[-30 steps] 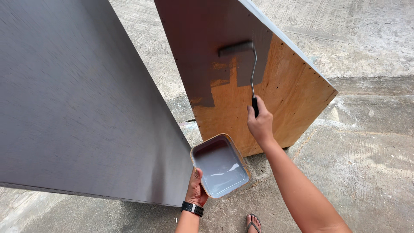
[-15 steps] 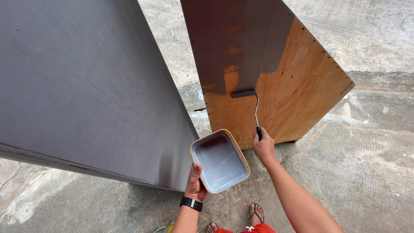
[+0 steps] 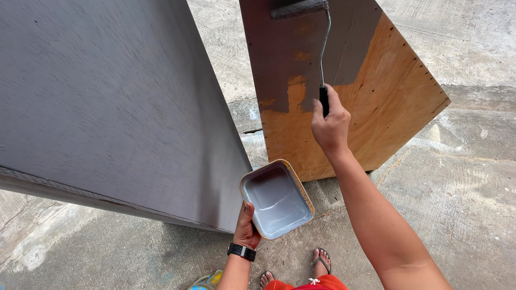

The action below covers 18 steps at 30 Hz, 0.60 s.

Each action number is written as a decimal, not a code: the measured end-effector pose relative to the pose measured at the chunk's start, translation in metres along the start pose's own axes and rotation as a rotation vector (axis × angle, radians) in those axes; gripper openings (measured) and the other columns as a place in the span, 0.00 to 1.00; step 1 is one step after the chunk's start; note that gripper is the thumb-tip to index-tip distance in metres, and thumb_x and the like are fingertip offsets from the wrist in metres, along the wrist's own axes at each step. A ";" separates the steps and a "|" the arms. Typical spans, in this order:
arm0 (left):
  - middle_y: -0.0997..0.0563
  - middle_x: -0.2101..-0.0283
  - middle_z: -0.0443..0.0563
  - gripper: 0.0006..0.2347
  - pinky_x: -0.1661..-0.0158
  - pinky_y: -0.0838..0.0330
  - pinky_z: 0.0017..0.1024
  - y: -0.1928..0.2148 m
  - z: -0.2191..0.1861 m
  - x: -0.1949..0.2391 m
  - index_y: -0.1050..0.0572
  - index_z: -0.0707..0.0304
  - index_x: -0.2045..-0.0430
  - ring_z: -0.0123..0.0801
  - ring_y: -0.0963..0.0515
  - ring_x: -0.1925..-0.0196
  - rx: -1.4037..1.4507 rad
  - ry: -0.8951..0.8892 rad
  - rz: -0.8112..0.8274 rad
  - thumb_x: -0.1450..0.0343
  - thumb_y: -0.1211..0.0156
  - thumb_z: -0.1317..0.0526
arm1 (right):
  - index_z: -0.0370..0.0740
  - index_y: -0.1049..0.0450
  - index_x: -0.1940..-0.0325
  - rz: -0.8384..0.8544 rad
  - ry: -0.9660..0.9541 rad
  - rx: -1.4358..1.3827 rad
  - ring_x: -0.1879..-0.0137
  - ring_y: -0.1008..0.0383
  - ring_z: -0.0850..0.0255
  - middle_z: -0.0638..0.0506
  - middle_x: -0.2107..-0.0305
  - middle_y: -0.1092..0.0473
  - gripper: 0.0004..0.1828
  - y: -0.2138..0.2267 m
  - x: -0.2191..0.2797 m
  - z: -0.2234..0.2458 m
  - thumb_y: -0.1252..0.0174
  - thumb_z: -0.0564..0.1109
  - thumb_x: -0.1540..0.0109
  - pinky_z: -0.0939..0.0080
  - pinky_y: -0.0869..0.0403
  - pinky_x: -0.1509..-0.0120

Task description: The person mixes gray paint in a tray using a drill with a mixing attachment, then uses a paint roller to apply the paint to a vertical wooden panel. The person repeatedly rolls the roller in the tray to reload paint and continues applying it to the panel.

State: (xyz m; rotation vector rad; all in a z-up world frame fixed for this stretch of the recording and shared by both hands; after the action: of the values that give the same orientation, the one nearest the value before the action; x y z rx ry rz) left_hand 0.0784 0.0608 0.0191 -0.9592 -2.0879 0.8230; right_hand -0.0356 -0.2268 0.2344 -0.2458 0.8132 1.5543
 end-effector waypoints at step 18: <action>0.19 0.36 0.63 0.34 0.36 0.25 0.60 0.029 -0.020 0.004 0.26 0.61 0.35 0.60 0.21 0.35 -0.003 0.022 -0.053 0.38 0.28 0.49 | 0.49 0.28 0.28 0.337 -0.706 0.147 0.43 0.21 0.31 0.36 0.48 0.20 0.25 -0.061 0.181 -0.129 0.47 0.53 0.30 0.36 0.26 0.41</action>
State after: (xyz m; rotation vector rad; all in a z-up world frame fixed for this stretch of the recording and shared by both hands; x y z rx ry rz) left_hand 0.1030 0.0844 0.0090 -0.9066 -2.0866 0.7794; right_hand -0.0497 -0.1684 0.0118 0.5510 0.4089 1.7180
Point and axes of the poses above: each hand's wrist, its own x-axis away from the middle knuckle, its own y-axis out of the back of the hand, z = x × y, the point moved 3 cm from there along -x, towards the middle knuckle
